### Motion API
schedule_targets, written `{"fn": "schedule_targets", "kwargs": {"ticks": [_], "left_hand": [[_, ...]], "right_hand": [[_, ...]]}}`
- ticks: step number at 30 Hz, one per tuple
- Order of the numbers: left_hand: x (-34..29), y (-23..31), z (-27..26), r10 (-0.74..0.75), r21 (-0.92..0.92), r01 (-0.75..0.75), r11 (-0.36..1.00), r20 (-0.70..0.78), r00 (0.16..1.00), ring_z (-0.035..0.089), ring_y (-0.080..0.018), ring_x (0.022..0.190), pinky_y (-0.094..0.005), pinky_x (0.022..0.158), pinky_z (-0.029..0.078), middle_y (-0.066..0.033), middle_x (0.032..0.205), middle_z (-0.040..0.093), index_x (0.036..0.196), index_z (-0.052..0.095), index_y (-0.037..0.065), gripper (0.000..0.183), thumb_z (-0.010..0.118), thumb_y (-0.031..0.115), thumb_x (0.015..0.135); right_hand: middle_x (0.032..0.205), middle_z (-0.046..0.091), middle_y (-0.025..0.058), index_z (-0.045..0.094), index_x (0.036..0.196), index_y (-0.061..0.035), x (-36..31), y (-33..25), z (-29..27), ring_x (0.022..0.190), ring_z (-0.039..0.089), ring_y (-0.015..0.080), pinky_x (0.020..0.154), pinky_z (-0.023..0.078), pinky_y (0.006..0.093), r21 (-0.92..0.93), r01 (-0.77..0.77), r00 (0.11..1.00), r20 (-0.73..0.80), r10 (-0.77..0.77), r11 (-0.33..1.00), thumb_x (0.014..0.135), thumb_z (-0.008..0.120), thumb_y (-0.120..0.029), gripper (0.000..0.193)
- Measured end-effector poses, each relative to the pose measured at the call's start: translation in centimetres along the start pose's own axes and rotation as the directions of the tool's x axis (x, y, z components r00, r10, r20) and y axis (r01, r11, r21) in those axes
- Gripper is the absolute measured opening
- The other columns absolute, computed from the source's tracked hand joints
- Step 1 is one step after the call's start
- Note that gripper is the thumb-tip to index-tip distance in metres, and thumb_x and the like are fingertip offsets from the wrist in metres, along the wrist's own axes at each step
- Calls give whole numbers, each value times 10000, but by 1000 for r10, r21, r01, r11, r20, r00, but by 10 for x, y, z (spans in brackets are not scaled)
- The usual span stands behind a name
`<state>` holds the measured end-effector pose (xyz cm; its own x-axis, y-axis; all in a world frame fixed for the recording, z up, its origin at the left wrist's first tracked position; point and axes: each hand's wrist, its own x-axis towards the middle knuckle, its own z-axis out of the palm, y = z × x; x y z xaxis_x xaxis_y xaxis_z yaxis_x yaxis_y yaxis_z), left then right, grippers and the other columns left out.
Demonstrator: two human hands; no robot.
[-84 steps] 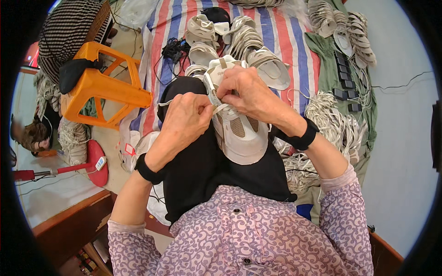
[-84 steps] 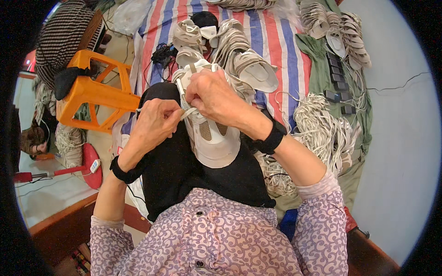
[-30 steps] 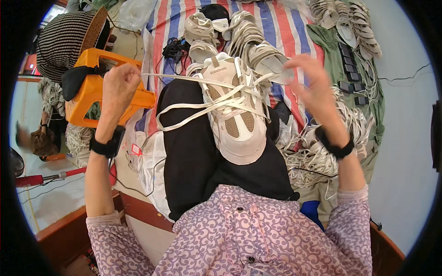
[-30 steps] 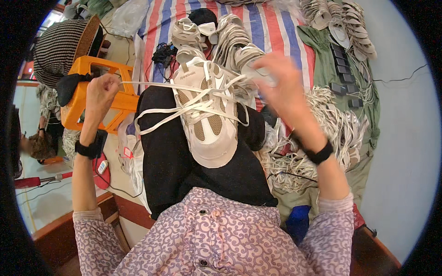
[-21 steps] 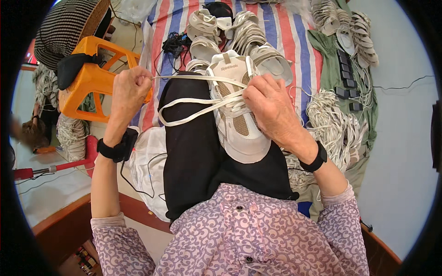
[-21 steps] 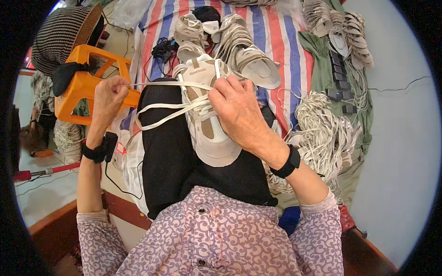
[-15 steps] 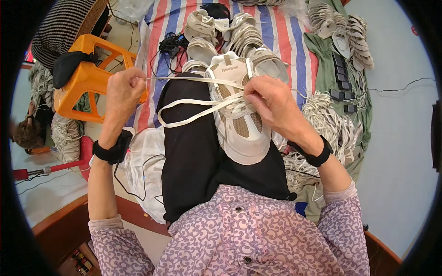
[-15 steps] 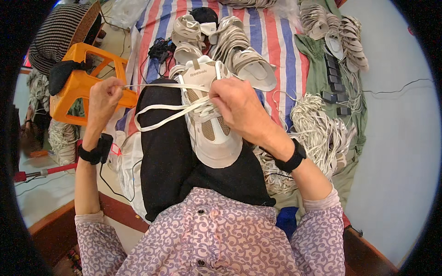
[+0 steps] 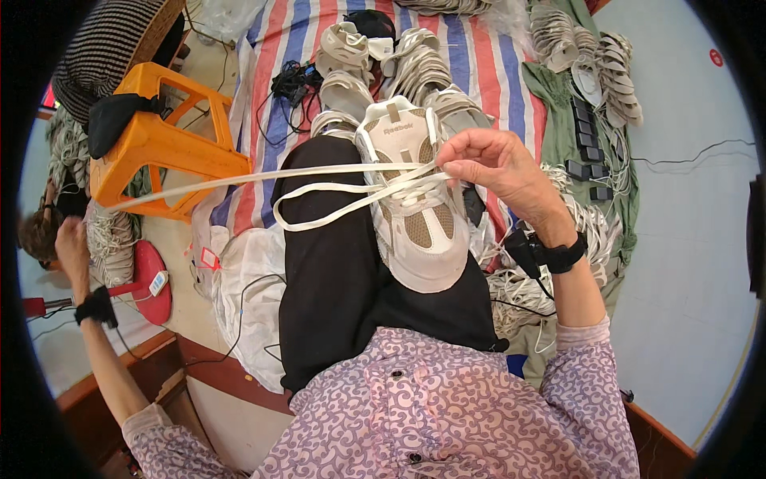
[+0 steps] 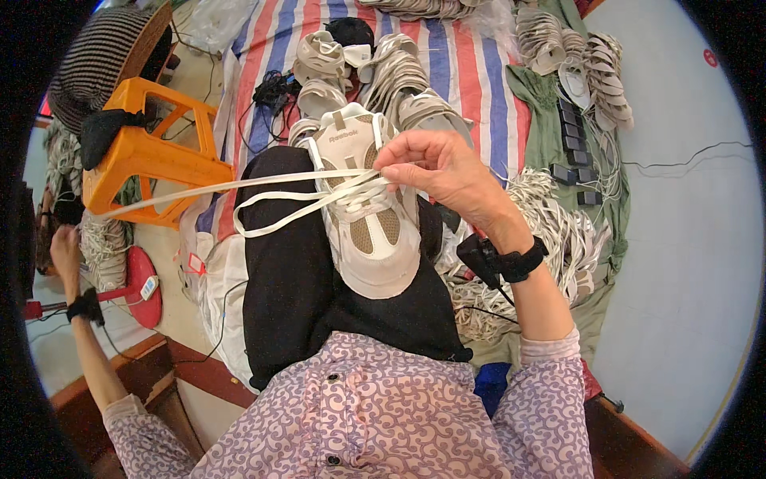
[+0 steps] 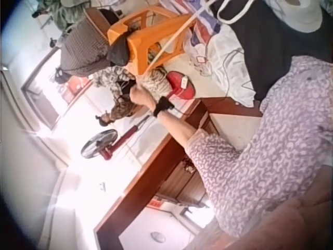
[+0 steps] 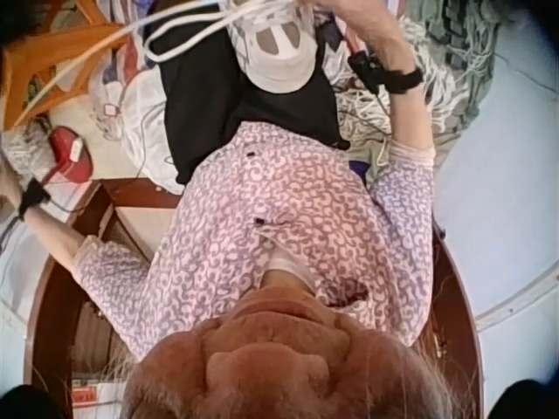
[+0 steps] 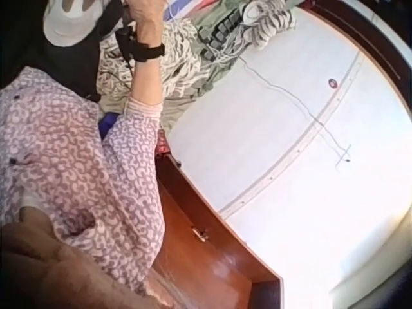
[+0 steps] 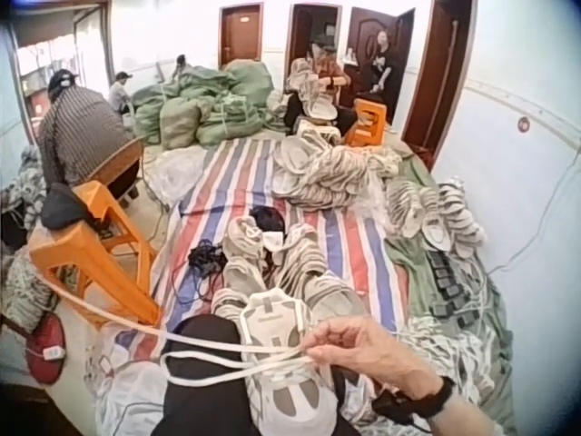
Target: The recorder is lacing a white sneaker by hand in a manufacturing or assembly setting.
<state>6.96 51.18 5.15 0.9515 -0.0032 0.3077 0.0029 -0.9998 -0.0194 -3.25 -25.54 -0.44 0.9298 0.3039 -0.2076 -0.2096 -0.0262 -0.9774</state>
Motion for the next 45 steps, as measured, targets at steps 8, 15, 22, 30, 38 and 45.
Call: {"fn": "schedule_targets", "kwargs": {"ticks": [8,15,22,30,38,45], "left_hand": [[-36,-135,-94,-62,375,141,916,-216,974,590,-197,746,-322,692,445,-82,818,613,1031,641,21,355,579,369,995],[-43,302,-18,145,-672,33,740,207,967,620,-58,760,-214,552,496,-35,1028,695,1163,680,37,234,615,145,967],[-102,491,-11,558,-866,-44,498,281,781,623,-133,520,-265,476,488,-111,838,669,1052,657,-48,170,570,62,957],[-92,493,-12,500,-779,102,619,490,714,557,-148,467,-332,467,428,-113,536,524,785,654,-64,230,585,110,917],[-60,478,-9,660,-823,227,520,556,505,480,-67,582,-246,518,368,9,673,551,923,763,21,154,682,152,909],[-64,491,3,678,-892,46,449,374,633,541,-134,629,-283,576,441,-65,801,602,925,728,-6,119,720,53,823]], "right_hand": [[900,624,30,695,986,-23,7,8,13,811,603,141,696,468,277,-427,309,923,-82,-377,850,847,693,-52,142],[882,499,41,608,893,-5,8,11,24,708,489,133,641,415,263,-628,316,906,-23,-424,711,825,676,29,101],[744,598,57,598,852,19,3,10,22,634,537,130,571,424,295,-431,181,956,-133,-261,884,867,655,-36,81],[710,620,7,624,931,-24,8,3,14,530,513,45,462,406,193,61,-17,999,-29,19,998,958,632,-110,90],[657,488,-43,590,1098,-37,21,25,-65,531,421,62,506,342,220,486,125,952,-304,33,865,968,618,-119,156],[818,519,1,544,948,-66,-65,53,-330,676,478,120,651,415,231,286,378,811,-561,-166,881,950,552,-19,48]]}}
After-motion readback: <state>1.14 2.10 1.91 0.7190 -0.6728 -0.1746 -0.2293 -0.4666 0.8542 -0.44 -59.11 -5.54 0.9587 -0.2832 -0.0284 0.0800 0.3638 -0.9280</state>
